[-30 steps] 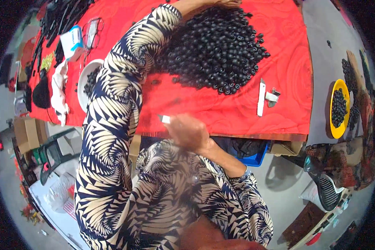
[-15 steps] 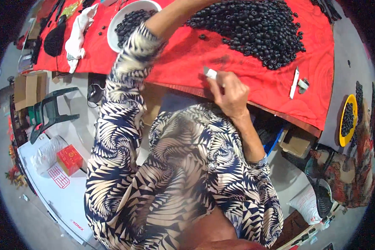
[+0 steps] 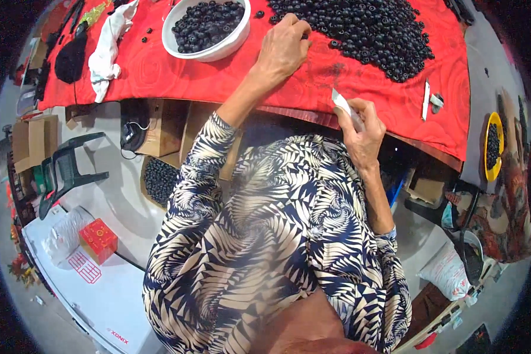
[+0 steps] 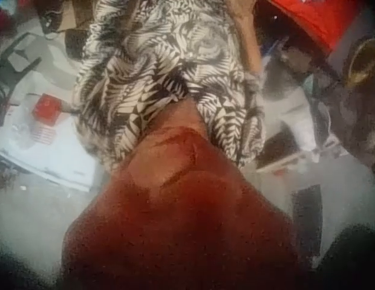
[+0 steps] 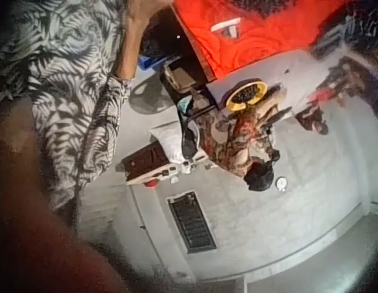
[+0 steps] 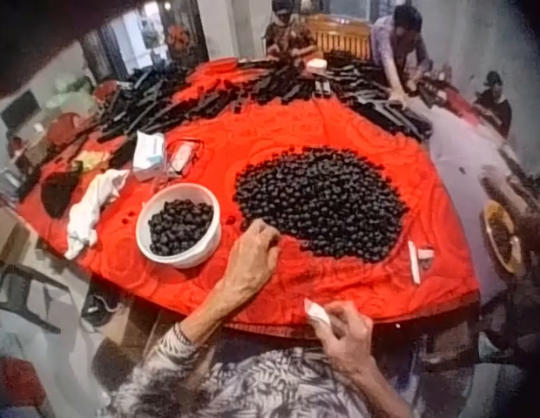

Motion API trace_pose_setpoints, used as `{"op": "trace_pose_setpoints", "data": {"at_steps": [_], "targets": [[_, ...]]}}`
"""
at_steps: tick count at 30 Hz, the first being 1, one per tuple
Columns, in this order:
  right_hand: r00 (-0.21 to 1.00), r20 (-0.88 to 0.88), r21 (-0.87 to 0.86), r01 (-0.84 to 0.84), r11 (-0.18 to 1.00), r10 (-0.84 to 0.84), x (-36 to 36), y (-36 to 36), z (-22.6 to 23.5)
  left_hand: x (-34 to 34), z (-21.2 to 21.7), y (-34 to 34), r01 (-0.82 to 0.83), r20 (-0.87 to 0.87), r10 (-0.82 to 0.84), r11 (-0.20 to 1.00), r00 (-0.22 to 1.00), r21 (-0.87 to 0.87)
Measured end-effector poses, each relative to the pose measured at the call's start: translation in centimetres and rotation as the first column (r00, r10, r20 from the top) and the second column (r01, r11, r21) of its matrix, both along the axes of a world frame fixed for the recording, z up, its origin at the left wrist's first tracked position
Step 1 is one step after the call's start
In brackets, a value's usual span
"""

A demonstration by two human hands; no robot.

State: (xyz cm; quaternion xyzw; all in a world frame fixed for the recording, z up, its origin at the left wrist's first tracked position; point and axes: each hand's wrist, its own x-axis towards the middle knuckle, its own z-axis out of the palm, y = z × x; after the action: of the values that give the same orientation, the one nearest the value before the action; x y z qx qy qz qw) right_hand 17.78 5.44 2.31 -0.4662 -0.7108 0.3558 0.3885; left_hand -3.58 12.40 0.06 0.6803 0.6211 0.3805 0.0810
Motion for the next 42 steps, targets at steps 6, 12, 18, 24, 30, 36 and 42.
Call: {"op": "trace_pose_setpoints", "data": {"at_steps": [6, 12, 18, 24, 30, 36, 42], "targets": [[0.997, 0.051, -0.04, -0.059, 0.997, 0.061, -0.1, -1.0, -0.5, -0.1, -0.6, 0.8, -0.014, -0.023, 0.016, 0.998, 1.0, 0.056], [0.996, 0.065, -0.149, -0.051, 0.988, 0.061, 0.8, -1.1, 1.3, 0.3, 4.0, -3.9, 0.188, 0.679, -0.042, 0.972, 0.733, -0.142], [0.982, -0.18, -0.199, 0.019, 0.98, -0.055, 1.9, 2.0, 2.0, 1.7, 3.3, -6.4, 0.328, 0.978, -0.062, 0.945, 0.197, -0.006], [0.972, -0.235, -0.174, -0.027, 0.984, -0.015, 0.3, 1.6, 2.9, 2.4, 2.7, -7.4, 0.263, 0.991, -0.072, 0.964, 0.114, 0.04], [0.961, -0.276, -0.247, -0.036, 0.968, -0.035, 0.4, 0.8, 3.3, 3.5, 4.4, -7.9, 0.29, 0.958, -0.069, 0.957, 0.278, -0.015], [0.964, -0.264, -0.234, -0.053, 0.971, -0.011, 0.4, 0.9, 2.7, 3.8, 4.8, -7.8, 0.298, 0.973, -0.097, 0.954, 0.209, 0.031], [0.969, -0.247, -0.26, -0.061, 0.964, -0.005, 0.1, 0.7, 2.8, 3.8, 4.1, -7.4, 0.234, 0.91, -0.214, 0.963, 0.356, 0.135]]}}
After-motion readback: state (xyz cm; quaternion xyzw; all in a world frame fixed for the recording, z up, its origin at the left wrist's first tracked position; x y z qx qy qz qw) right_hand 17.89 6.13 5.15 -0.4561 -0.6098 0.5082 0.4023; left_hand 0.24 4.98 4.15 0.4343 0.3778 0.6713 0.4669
